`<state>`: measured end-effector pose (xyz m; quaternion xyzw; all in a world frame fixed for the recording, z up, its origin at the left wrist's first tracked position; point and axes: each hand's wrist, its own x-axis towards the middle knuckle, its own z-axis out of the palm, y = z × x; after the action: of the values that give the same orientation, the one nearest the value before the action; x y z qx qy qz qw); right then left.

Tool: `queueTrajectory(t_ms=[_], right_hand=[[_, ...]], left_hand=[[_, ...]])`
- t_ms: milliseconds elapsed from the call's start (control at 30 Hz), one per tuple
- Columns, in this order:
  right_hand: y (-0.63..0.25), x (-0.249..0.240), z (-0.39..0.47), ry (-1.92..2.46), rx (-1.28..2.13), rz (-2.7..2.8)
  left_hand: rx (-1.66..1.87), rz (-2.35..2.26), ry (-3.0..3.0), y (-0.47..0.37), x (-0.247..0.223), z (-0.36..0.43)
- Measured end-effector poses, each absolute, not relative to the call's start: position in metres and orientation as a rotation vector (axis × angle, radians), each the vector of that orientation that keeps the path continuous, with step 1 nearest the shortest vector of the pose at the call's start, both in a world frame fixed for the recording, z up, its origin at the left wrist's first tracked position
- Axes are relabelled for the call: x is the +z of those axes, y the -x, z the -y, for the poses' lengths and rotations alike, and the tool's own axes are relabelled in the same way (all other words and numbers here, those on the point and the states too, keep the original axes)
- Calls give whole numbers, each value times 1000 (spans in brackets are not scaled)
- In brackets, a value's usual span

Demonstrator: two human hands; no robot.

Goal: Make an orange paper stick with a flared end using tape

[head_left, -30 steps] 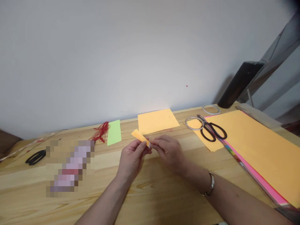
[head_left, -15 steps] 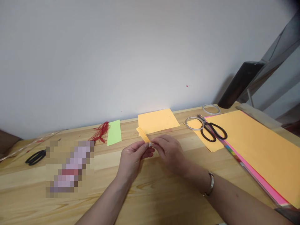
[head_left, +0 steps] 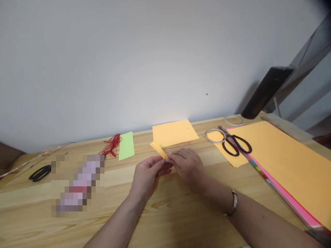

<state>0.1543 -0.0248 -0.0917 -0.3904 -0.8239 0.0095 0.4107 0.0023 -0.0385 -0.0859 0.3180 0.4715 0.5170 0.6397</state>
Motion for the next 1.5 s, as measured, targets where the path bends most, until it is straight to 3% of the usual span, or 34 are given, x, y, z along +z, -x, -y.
queueTrajectory(t_ms=[1500], right_hand=[[-152, -89, 28, 994, -4, 2132]], left_hand=[[1231, -1080, -749, -7, -91, 41]])
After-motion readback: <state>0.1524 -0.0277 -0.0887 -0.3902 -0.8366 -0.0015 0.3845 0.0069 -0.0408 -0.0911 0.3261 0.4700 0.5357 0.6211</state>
